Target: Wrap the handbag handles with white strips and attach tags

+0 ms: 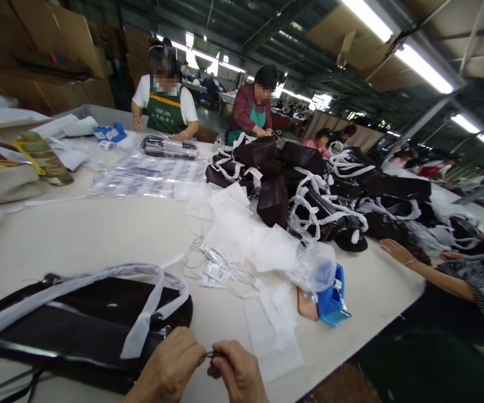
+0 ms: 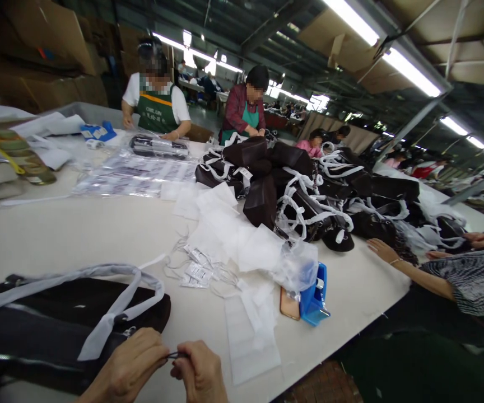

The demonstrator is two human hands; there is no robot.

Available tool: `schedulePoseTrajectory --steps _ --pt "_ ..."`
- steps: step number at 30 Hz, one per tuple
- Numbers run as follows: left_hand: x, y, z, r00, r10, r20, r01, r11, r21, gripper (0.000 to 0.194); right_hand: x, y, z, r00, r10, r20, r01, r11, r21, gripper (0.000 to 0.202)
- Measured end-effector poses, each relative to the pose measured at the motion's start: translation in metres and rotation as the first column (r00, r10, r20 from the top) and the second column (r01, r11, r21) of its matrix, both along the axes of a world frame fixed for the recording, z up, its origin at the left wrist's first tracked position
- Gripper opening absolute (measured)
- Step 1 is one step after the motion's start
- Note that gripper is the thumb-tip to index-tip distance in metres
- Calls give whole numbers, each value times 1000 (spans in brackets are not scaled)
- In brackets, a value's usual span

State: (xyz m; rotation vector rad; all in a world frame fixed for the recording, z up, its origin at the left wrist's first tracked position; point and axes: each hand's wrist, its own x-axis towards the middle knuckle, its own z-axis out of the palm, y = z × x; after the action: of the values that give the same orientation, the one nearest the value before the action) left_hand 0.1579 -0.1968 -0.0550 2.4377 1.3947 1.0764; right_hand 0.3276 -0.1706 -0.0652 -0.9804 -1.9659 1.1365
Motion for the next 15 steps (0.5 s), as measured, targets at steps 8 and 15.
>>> schedulePoseTrajectory --steps 8,15 --pt "8 -2 -5 998 16 -53 -17 1000 -7 20 11 17 -7 998 -4 66 12 993 -116 19" --pt "9 0 -3 994 47 -99 -46 999 17 19 88 87 -67 594 -502 629 594 801 79 22"
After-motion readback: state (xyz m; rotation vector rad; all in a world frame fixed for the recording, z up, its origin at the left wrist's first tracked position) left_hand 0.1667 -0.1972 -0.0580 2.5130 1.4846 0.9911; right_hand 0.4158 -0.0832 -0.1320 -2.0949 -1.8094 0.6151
